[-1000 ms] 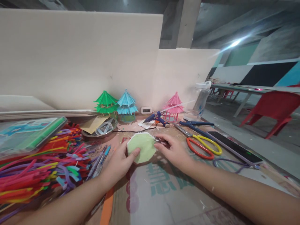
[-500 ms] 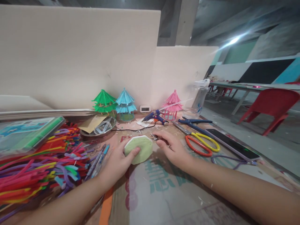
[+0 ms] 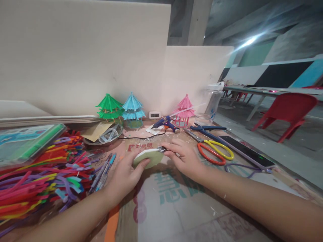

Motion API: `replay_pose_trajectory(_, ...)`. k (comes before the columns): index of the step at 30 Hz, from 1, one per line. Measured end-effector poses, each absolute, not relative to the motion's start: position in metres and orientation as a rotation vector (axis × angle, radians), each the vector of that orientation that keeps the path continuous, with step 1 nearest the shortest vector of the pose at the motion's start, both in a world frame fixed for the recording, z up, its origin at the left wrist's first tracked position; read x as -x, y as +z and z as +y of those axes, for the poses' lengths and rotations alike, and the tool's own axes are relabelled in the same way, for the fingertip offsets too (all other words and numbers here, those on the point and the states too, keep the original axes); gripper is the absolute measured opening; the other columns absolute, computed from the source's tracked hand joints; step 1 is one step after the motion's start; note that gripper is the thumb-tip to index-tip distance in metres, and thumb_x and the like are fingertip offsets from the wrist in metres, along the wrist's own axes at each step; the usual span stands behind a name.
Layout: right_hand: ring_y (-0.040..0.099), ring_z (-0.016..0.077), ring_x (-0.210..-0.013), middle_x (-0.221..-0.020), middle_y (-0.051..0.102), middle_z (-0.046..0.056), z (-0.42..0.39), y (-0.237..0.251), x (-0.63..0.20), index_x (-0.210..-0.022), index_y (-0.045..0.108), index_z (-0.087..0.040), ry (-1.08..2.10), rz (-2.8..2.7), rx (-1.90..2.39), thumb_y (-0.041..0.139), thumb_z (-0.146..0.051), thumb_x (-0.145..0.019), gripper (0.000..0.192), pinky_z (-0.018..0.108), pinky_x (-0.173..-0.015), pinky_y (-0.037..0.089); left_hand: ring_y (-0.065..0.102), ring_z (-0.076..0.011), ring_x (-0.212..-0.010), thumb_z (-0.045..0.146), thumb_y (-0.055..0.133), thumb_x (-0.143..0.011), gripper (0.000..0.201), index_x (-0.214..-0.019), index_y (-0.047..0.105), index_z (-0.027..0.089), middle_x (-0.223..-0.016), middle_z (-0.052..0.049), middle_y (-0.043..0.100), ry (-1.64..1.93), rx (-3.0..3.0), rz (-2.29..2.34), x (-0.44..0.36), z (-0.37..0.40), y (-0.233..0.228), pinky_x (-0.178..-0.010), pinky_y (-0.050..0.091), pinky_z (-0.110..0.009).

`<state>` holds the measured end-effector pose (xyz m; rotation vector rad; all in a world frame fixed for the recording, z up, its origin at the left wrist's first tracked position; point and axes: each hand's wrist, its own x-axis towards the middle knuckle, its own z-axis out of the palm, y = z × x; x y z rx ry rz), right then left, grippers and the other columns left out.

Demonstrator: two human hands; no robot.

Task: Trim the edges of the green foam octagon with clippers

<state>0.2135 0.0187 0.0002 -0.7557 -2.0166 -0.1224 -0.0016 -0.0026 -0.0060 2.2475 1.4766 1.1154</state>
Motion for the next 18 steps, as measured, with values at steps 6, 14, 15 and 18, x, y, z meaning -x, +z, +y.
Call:
replay_pose_trajectory(6,0.054,0.0174,-0.067,-0.069,0.056,0.004,0.0167,0.0017,-0.214,-0.102,0.067,-0.017,-0.158,-2.043,0.738,0.039,-0.037,-0.095,0.035,0.029,-0.06,0.044,0.062,-0.0226,-0.091,0.041,0.05,-0.085,0.027,-0.104,0.063,0.024,-0.097,-0.003,0.07,1.082,-2.298,1.483,0.0026,-0.0026,-0.0067,-0.085,0.045,-0.035)
replay_pose_trajectory(14,0.052,0.0168,-0.065,-0.067,0.055,0.004,0.0174,0.0024,-0.215,-0.101,0.067,-0.015,-0.183,-2.048,0.718,0.038,-0.037,-0.095,0.037,0.028,-0.059,0.042,0.062,-0.0217,-0.091,0.038,0.051,-0.085,0.027,-0.104,0.063,0.023,-0.098,-0.003,0.069,1.103,-2.254,1.415,0.0014,-0.0039,-0.0044,-0.08,0.046,-0.032)
replay_pose_trajectory(15,0.052,0.0168,-0.065,-0.067,0.055,0.004,0.0176,0.0023,-0.2151,-0.101,0.067,-0.015,-0.182,-2.047,0.716,0.038,-0.037,-0.095,0.037,0.028,-0.059,0.042,0.062,-0.0218,-0.09,0.038,0.051,-0.084,0.027,-0.103,0.063,0.022,-0.097,-0.004,0.07,1.106,-2.251,1.414,0.0012,-0.004,-0.0038,-0.08,0.046,-0.031)
replay_pose_trajectory(18,0.053,0.0168,-0.065,-0.066,0.056,0.004,0.0181,0.0019,-0.2151,-0.099,0.068,-0.015,-0.171,-2.031,0.71,0.039,-0.038,-0.095,0.038,0.028,-0.059,0.043,0.062,-0.0219,-0.087,0.038,0.054,-0.082,0.026,-0.1,0.063,0.021,-0.09,-0.003,0.069,1.108,-2.245,1.449,0.0009,-0.0043,-0.0023,-0.078,0.047,-0.031)
